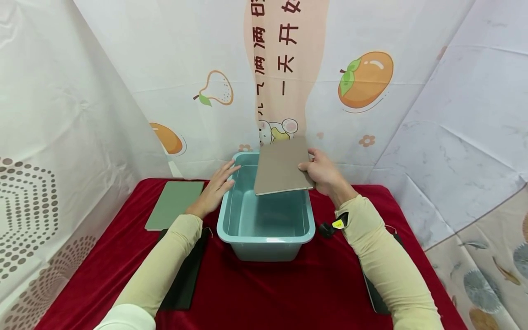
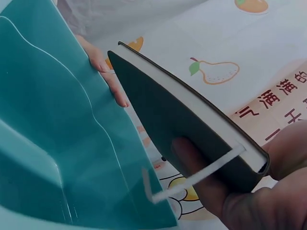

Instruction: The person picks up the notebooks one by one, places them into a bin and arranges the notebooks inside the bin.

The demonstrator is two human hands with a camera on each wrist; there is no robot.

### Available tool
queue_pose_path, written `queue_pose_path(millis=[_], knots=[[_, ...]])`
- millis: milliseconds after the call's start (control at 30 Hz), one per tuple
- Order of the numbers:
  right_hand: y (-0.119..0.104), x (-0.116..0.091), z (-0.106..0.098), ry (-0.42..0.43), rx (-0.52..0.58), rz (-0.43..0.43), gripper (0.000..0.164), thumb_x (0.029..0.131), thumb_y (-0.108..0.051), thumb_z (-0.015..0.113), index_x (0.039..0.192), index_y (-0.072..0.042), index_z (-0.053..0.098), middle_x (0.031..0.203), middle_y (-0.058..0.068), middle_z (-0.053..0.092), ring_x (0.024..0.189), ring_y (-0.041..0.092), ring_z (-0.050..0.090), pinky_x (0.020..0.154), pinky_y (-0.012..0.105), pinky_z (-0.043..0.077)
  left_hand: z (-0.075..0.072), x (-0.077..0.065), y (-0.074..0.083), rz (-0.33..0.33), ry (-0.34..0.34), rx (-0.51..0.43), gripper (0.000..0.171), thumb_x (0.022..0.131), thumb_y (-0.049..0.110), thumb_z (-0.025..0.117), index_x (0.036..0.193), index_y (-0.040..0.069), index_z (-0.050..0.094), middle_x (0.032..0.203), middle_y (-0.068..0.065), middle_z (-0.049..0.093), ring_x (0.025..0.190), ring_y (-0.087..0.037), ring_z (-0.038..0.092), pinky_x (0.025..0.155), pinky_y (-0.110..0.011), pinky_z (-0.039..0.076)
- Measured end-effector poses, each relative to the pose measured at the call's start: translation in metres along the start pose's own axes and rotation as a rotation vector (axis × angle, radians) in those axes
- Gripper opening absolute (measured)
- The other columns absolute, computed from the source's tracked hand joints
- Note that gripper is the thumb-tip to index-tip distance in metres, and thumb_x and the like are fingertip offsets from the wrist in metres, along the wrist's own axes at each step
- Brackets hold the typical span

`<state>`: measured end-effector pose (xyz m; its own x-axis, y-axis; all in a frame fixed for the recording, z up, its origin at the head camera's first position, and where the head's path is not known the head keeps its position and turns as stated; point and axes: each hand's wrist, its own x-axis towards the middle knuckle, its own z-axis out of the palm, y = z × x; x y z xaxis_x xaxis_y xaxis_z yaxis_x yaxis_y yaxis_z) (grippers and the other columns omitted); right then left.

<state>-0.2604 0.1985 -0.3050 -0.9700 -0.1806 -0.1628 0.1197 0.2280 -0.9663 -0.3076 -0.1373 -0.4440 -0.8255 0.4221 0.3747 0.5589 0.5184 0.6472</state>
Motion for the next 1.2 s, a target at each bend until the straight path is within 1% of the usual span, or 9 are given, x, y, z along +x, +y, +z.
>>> queue_pose_path(millis=[167,300,367,533,633,800,933,1067,1200], knots=[[0.002,0.008,0.006,-0.040,-0.001,0.006,0.067,0.106,-0.006,0.040,0.163,-0.006,0.006,0.138,0.023,0.041,0.091,0.012,0.067,0.074,0.028,0.061,-0.002,0.000,0.001,0.005,-0.004,-0.004,0.050,0.110,0.042,0.038,0.158,0.030,0.037,0.172,0.005,0.017,0.160,-0.034,0.011,0.125,-0.064,0.012],[0.004,0.012,0.011,-0.053,0.007,0.011,0.071,0.104,-0.004,0.040,0.164,-0.006,0.001,0.144,0.027,0.038,0.107,0.023,0.061,0.076,0.027,0.060,-0.002,0.000,0.002,0.006,-0.005,0.000,0.052,0.110,0.047,0.037,0.158,0.031,0.038,0.172,0.006,0.017,0.161,-0.032,0.011,0.126,-0.063,0.013],[0.004,0.014,0.014,-0.055,0.006,0.021,0.074,0.104,-0.004,0.040,0.164,-0.007,-0.003,0.148,0.028,0.035,0.118,0.029,0.056,0.082,0.028,0.058,-0.001,0.000,0.002,0.005,-0.007,0.003,0.052,0.110,0.047,0.036,0.158,0.030,0.038,0.172,0.007,0.017,0.161,-0.029,0.011,0.126,-0.062,0.013],[0.003,0.018,0.022,-0.050,-0.014,0.033,0.075,0.102,-0.003,0.040,0.164,-0.007,-0.003,0.153,0.030,0.031,0.132,0.038,0.047,0.105,0.046,0.050,-0.002,-0.001,0.003,-0.002,-0.008,-0.001,0.052,0.109,0.048,0.036,0.158,0.030,0.037,0.172,0.007,0.017,0.161,-0.024,0.011,0.126,-0.062,0.014],[0.003,0.020,0.026,-0.049,-0.013,0.030,0.075,0.100,-0.001,0.040,0.163,-0.006,0.000,0.153,0.031,0.033,0.133,0.041,0.047,0.113,0.057,0.044,-0.002,-0.001,0.003,-0.001,-0.005,-0.003,0.051,0.110,0.047,0.036,0.158,0.031,0.037,0.172,0.006,0.017,0.161,-0.024,0.011,0.126,-0.062,0.014],[0.005,0.021,0.032,-0.056,-0.046,0.053,0.074,0.099,-0.001,0.044,0.162,-0.005,0.004,0.153,0.029,0.035,0.132,0.042,0.047,0.112,0.060,0.044,-0.002,-0.001,0.003,0.002,0.000,-0.002,0.051,0.110,0.044,0.037,0.158,0.027,0.039,0.172,0.005,0.017,0.161,-0.025,0.011,0.126,-0.062,0.012],[0.008,0.022,0.036,-0.094,-0.065,0.070,0.070,0.098,-0.001,0.047,0.159,-0.003,0.011,0.151,0.027,0.034,0.131,0.041,0.043,0.111,0.060,0.044,-0.002,-0.002,0.003,0.005,0.004,-0.006,0.051,0.110,0.043,0.037,0.158,0.025,0.039,0.172,0.004,0.017,0.161,-0.026,0.011,0.126,-0.063,0.012],[0.012,0.026,0.040,-0.125,-0.063,0.059,0.066,0.096,0.001,0.047,0.155,-0.001,0.018,0.148,0.026,0.036,0.127,0.039,0.044,0.103,0.053,0.049,-0.002,-0.002,0.003,0.006,0.004,-0.013,0.052,0.110,0.043,0.037,0.159,0.025,0.038,0.172,0.004,0.017,0.161,-0.025,0.011,0.126,-0.062,0.013],[0.013,0.029,0.043,-0.139,-0.053,0.056,0.068,0.095,0.003,0.047,0.156,-0.001,0.018,0.145,0.026,0.037,0.122,0.037,0.047,0.092,0.044,0.053,-0.002,-0.001,0.002,0.015,0.001,-0.015,0.052,0.110,0.043,0.037,0.159,0.025,0.038,0.172,0.004,0.017,0.161,-0.025,0.011,0.126,-0.063,0.013]])
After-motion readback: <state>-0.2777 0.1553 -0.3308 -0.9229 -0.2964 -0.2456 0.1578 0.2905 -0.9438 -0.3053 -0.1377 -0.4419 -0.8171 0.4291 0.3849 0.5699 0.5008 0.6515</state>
